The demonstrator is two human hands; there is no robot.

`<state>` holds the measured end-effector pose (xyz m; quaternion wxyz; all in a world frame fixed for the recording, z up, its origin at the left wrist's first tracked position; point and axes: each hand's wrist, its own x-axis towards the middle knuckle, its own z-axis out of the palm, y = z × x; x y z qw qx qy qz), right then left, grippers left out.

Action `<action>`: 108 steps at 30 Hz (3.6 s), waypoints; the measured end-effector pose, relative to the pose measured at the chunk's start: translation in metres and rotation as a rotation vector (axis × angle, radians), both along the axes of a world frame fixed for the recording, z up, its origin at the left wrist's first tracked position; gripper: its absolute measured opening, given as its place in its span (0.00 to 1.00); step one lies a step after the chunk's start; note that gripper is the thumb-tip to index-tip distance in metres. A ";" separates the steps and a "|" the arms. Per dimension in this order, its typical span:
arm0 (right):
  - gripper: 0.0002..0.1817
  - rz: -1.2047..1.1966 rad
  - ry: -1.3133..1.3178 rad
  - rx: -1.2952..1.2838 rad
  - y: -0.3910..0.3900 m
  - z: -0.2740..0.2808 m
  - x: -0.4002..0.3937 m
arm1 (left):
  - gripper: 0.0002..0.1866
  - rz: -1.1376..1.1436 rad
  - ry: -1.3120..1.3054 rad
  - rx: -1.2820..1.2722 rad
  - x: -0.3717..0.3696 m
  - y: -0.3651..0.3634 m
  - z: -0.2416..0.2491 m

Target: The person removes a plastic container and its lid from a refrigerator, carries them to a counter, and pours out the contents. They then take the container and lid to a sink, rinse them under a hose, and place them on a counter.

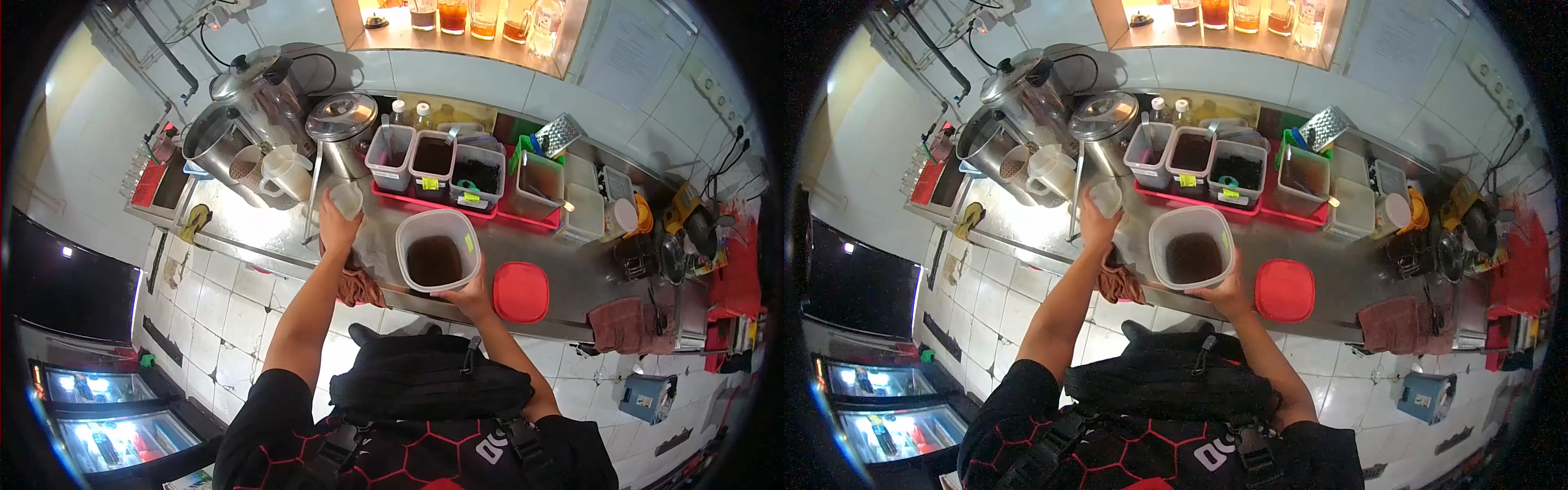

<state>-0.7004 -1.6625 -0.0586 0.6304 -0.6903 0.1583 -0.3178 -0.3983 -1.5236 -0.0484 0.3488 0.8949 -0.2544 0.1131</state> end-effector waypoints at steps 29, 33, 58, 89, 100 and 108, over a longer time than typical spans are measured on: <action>0.51 0.414 0.085 -0.195 -0.001 0.094 0.085 | 0.79 -0.625 0.442 -0.525 -0.071 0.061 0.087; 0.57 0.568 0.142 0.058 0.003 0.104 0.116 | 0.76 -0.527 0.422 -0.419 -0.044 0.063 0.133; 0.48 0.415 0.151 0.412 -0.021 0.104 0.199 | 0.66 -0.423 0.481 0.021 0.062 -0.011 0.178; 0.43 0.525 0.272 0.785 -0.036 0.125 0.202 | 0.46 -0.465 0.546 0.325 0.096 -0.053 0.201; 0.41 0.547 0.199 1.010 -0.036 0.128 0.206 | 0.46 -0.454 0.577 0.571 0.111 -0.081 0.221; 0.40 0.500 0.165 1.192 -0.037 0.133 0.209 | 0.44 -0.501 0.621 0.663 0.126 -0.104 0.226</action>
